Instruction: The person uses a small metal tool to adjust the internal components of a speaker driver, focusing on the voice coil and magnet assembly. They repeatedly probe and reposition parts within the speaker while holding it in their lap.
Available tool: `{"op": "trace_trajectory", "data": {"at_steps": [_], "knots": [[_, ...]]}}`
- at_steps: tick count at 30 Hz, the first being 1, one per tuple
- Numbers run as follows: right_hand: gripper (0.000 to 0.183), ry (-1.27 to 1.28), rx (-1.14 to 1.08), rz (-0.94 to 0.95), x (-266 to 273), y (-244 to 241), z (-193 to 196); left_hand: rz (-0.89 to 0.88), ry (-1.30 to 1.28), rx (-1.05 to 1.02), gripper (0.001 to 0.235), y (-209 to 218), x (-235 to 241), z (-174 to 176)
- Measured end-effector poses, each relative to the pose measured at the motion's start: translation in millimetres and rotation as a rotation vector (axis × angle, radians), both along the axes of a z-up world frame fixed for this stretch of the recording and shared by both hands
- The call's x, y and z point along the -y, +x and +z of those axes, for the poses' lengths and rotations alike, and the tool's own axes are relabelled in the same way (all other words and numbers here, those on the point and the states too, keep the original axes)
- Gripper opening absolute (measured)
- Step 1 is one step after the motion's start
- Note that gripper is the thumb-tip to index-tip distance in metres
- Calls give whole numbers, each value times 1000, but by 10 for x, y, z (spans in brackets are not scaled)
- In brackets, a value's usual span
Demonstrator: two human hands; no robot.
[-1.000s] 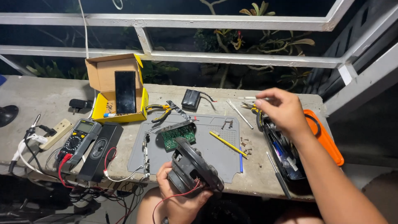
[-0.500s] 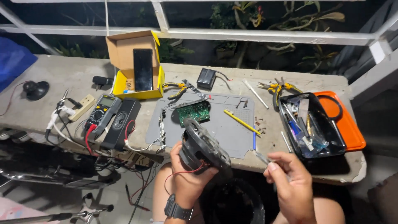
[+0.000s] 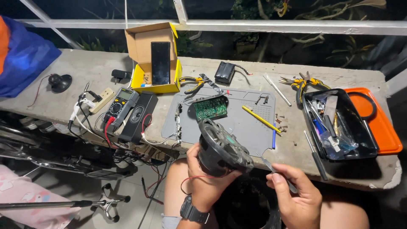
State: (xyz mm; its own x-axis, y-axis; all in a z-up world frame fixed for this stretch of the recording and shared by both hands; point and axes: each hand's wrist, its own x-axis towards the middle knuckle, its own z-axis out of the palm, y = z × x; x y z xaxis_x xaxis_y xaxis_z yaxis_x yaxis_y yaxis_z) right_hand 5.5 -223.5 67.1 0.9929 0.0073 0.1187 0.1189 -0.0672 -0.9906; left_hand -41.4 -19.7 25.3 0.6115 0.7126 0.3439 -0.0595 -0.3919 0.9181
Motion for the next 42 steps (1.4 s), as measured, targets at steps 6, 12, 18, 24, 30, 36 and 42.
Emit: {"op": "trace_trajectory", "data": {"at_steps": [6,12,18,24,30,36,42], "knots": [[30,38,64,-79,50,-72,257,186,103,-145,132,99,190,114],[22,113,283,-63,97,22,217,190,279,-91,123,246,350,435],[19,158,524,71,129,359,61,205,369,-98,113,378,407,505],[21,105,326,-59,51,442,126,171,390,-222,122,473,325,441],[12,276,466,0,-199,753,276,232,425,-202,124,652,444,517],[7,214,382,-26,-283,781,279,234,432,-216,129,674,424,404],[6,215,422,-20,-308,727,253,255,474,-167,125,658,434,340]]}}
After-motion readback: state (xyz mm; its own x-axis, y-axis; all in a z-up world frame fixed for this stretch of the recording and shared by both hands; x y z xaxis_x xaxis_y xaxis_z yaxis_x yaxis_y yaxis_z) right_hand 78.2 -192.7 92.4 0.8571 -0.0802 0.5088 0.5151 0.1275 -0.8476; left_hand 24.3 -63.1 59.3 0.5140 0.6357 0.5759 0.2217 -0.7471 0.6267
